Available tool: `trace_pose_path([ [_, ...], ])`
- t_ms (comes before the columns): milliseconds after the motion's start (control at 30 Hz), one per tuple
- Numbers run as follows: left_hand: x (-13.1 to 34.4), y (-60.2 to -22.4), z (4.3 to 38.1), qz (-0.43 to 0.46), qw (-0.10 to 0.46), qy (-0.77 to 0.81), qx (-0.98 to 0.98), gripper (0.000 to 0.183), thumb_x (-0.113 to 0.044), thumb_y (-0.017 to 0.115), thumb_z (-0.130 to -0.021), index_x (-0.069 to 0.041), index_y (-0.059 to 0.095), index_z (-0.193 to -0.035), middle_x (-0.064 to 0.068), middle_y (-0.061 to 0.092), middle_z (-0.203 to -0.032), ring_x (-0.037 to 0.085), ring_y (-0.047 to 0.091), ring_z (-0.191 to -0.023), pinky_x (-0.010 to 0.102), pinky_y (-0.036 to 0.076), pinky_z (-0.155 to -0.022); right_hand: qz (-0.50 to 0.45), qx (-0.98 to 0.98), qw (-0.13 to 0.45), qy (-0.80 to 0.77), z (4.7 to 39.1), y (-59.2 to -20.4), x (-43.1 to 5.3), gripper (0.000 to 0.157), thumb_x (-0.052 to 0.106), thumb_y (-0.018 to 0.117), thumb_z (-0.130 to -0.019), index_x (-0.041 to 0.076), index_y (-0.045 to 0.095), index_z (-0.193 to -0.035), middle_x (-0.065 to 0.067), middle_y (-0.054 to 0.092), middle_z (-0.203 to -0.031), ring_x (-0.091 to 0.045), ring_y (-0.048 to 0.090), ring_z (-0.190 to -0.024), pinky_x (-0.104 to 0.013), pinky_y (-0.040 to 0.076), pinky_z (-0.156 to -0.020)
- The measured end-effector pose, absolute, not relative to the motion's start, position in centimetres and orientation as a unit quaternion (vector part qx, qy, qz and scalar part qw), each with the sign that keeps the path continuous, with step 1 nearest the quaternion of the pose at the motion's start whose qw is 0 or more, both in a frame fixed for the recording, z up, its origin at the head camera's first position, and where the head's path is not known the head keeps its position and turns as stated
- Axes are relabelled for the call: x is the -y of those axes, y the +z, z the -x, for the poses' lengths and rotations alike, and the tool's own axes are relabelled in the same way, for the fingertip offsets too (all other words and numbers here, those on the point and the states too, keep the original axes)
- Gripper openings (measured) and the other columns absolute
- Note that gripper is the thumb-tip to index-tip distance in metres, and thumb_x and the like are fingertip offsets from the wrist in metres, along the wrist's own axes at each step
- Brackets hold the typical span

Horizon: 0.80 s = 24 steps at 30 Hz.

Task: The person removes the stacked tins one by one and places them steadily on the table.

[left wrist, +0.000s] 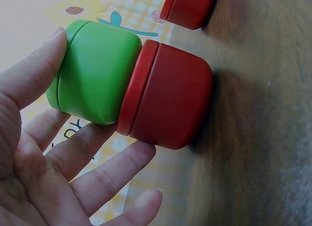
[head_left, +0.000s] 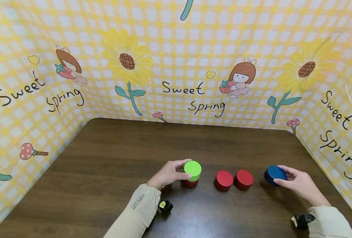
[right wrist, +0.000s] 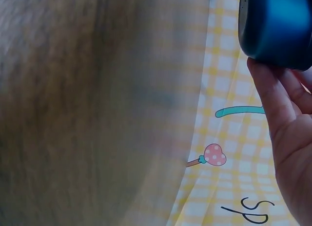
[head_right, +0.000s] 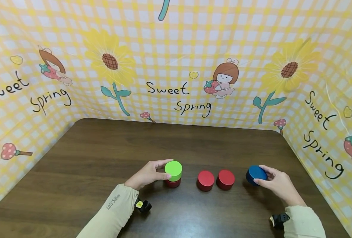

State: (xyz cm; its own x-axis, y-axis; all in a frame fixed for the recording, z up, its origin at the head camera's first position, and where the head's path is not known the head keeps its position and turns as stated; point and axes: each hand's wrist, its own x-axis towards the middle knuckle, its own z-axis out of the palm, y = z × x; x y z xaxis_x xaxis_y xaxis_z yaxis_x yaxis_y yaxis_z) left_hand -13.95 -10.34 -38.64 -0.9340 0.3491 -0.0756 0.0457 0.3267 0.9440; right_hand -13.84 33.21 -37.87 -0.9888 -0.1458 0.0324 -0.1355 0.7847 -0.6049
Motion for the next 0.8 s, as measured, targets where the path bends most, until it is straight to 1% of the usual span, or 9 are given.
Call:
trace_pose_path([
  [100, 10.3, -38.6, 13.9, -0.125, 0.135, 0.567, -0.803, 0.060, -0.012, 0.075, -0.084, -0.003, 0.051, -0.138, 0.014, 0.060, -0.127, 0.029, 0.049, -0.124, 0.048, 0.037, -0.102, 0.078, -0.944, 0.014, -0.321, 14.1, -38.0, -33.1, 0.062, 0.027, 0.074, -0.085, -0.014, 0.052, -0.126, -0.038, 0.057, -0.115, -0.021, 0.065, -0.094, -0.013, 0.047, -0.067],
  [167, 10.3, -38.6, 13.9, -0.126, 0.135, 0.566, -0.803, 0.060, -0.012, 0.075, -0.084, -0.004, 0.051, -0.138, 0.015, 0.059, -0.128, 0.029, 0.049, -0.124, 0.048, 0.037, -0.103, 0.078, -0.942, 0.021, -0.326, 14.2, -38.1, -33.1, 0.062, 0.027, 0.073, -0.086, -0.015, 0.051, -0.126, -0.037, 0.057, -0.115, -0.026, 0.065, -0.096, -0.014, 0.048, -0.068],
  [300, 10.3, -38.6, 13.9, -0.126, 0.135, 0.564, -0.805, 0.059, -0.012, 0.075, -0.084, -0.004, 0.052, -0.137, 0.015, 0.060, -0.127, 0.029, 0.050, -0.123, 0.048, 0.037, -0.102, 0.076, -0.937, 0.041, -0.338, 14.5, -38.3, -32.9, 0.062, 0.026, 0.072, -0.087, -0.017, 0.049, -0.127, -0.036, 0.057, -0.116, -0.030, 0.064, -0.099, -0.014, 0.048, -0.068],
  [400, 10.3, -38.6, 13.9, -0.126, 0.136, 0.566, -0.803, 0.059, -0.012, 0.075, -0.084, -0.004, 0.051, -0.138, 0.014, 0.060, -0.127, 0.028, 0.050, -0.122, 0.047, 0.037, -0.102, 0.076, -0.937, 0.051, -0.337, 14.6, -38.4, -33.0, 0.062, 0.024, 0.071, -0.088, -0.018, 0.049, -0.126, -0.036, 0.057, -0.116, -0.036, 0.063, -0.102, -0.015, 0.048, -0.067],
  [667, 10.4, -38.5, 13.9, -0.136, 0.132, 0.571, -0.799, 0.059, -0.010, 0.074, -0.083, 0.000, 0.051, -0.136, 0.014, 0.062, -0.124, 0.027, 0.052, -0.120, 0.046, 0.037, -0.102, 0.087, -0.935, 0.098, -0.329, 15.3, -38.1, -33.3, 0.062, 0.026, 0.070, -0.088, -0.017, 0.048, -0.128, -0.033, 0.059, -0.115, -0.038, 0.061, -0.104, -0.020, 0.050, -0.068],
  [800, 10.4, -38.5, 14.0, -0.137, 0.135, 0.569, -0.799, 0.059, -0.010, 0.074, -0.084, 0.000, 0.050, -0.137, 0.015, 0.061, -0.124, 0.027, 0.052, -0.120, 0.045, 0.037, -0.102, 0.108, -0.929, 0.115, -0.336, 15.5, -38.0, -33.4, 0.062, 0.023, 0.071, -0.087, -0.018, 0.047, -0.128, -0.034, 0.058, -0.117, -0.041, 0.060, -0.106, -0.020, 0.050, -0.070],
])
